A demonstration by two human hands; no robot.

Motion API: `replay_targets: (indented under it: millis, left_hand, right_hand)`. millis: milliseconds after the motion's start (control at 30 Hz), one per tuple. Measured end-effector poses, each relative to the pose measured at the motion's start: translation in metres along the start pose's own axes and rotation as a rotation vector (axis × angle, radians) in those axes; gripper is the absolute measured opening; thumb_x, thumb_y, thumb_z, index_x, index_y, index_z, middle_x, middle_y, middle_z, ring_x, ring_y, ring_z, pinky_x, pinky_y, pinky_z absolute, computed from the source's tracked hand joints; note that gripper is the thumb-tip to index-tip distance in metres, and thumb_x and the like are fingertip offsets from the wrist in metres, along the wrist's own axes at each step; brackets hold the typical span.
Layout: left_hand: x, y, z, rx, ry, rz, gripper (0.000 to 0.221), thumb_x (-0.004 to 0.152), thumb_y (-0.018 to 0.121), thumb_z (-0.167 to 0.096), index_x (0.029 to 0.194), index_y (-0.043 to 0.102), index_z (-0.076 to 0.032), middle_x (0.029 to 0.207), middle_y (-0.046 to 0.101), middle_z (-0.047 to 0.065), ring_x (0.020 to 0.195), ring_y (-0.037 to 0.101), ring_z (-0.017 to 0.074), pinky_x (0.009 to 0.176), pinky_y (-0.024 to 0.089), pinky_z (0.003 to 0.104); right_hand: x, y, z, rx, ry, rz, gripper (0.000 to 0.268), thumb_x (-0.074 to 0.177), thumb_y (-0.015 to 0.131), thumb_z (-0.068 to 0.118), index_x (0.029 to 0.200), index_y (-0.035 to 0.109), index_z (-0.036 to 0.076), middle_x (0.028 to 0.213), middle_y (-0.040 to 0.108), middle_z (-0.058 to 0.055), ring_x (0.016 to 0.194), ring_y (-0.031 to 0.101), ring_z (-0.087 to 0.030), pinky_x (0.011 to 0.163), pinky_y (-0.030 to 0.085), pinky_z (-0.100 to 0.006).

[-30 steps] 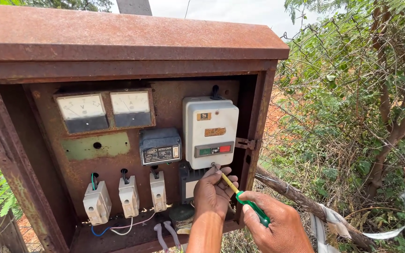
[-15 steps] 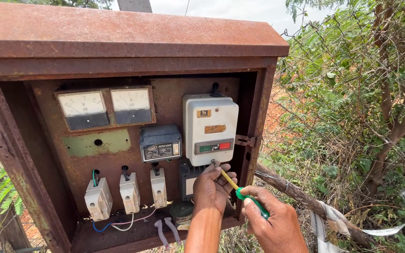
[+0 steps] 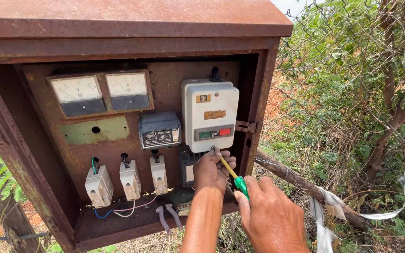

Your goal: Using a screwdriver and multimeter to repair and test an outdoor electrical control box.

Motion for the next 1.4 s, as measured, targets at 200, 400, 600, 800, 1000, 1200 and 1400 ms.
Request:
replay_targets:
  millis: [200,400,600,800,1000,1200,1400]
  left_hand:
    - [-0.036,0.017,-0.009,0.028,-0.016,-0.053,0.02,0.1,0.056,-0.011,0.11,0.064,0.005,0.088,0.071,0.018,0.068,0.07,0.0291,0.057,0.061,0.04]
    - [-0.026,0.007,0.01,-0.073,-0.125,-0.047,0.02,0.097,0.056,-0.013,0.106,0.067,0.0,0.083,0.071,0.016,0.064,0.069,0.0261,0.053,0.058,0.039]
    - [-0.027,0.008,0.007,-0.01,-0.003,-0.079,0.016,0.092,0.07,-0.006,0.102,0.065,0.005,0.077,0.07,0.017,0.062,0.07,0.0284,0.052,0.057,0.038]
    - [-0.044,0.008,0.001,-0.044,-0.164,-0.02,0.024,0.093,0.058,-0.019,0.1,0.066,0.003,0.08,0.071,0.02,0.063,0.069,0.0323,0.055,0.057,0.044]
    - [-0.033,-0.007,0.006,-0.081,-0.143,-0.048,0.017,0.094,0.065,-0.008,0.099,0.065,0.008,0.082,0.07,0.021,0.066,0.07,0.0317,0.063,0.062,0.044]
    - [-0.039,0.002,-0.002,0.122,-0.059,-0.111,0.021,0.09,0.079,-0.012,0.094,0.063,0.001,0.075,0.068,0.015,0.061,0.064,0.0286,0.057,0.052,0.041]
    - [-0.057,0.011,-0.005,-0.098,-0.237,0.112,0.025,0.092,0.058,-0.015,0.1,0.065,0.007,0.081,0.073,0.021,0.071,0.073,0.0328,0.069,0.063,0.044]
  right_hand:
    - [0.017,0.002,0.006,0.006,0.243,0.362,0.036,0.106,0.043,0.042,0.126,0.057,0.015,0.082,0.076,-0.019,0.082,0.076,-0.038,0.077,0.059,-0.052]
    - [0.02,0.007,0.008,0.071,0.272,0.415,0.046,0.098,0.06,0.051,0.124,0.057,0.014,0.085,0.075,-0.021,0.091,0.074,-0.042,0.083,0.056,-0.055]
    - [0.012,0.039,-0.011,0.022,0.071,0.043,0.04,0.091,0.056,0.039,0.114,0.062,0.008,0.093,0.069,-0.02,0.09,0.074,-0.04,0.071,0.058,-0.056]
    - [0.026,0.037,-0.009,0.244,0.384,0.383,0.037,0.1,0.051,0.04,0.115,0.065,0.01,0.094,0.076,-0.025,0.094,0.073,-0.044,0.091,0.056,-0.056]
    - [0.018,0.023,0.006,0.28,0.359,0.302,0.04,0.086,0.065,0.037,0.109,0.05,0.009,0.093,0.074,-0.027,0.092,0.074,-0.045,0.088,0.058,-0.054]
    - [0.012,0.068,-0.017,0.017,0.148,0.195,0.03,0.097,0.058,0.04,0.101,0.057,0.01,0.096,0.069,-0.02,0.092,0.074,-0.037,0.073,0.059,-0.056]
    - [0.025,0.048,-0.01,0.521,0.483,0.35,0.03,0.097,0.054,0.036,0.101,0.058,0.006,0.086,0.076,-0.025,0.083,0.079,-0.039,0.083,0.059,-0.052]
Point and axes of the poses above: each hand's wrist, its own x-axis towards the middle knuckle, its own y-axis out of the palm, z = x × y, the point moved 6 cm from there along x, towards the middle knuckle
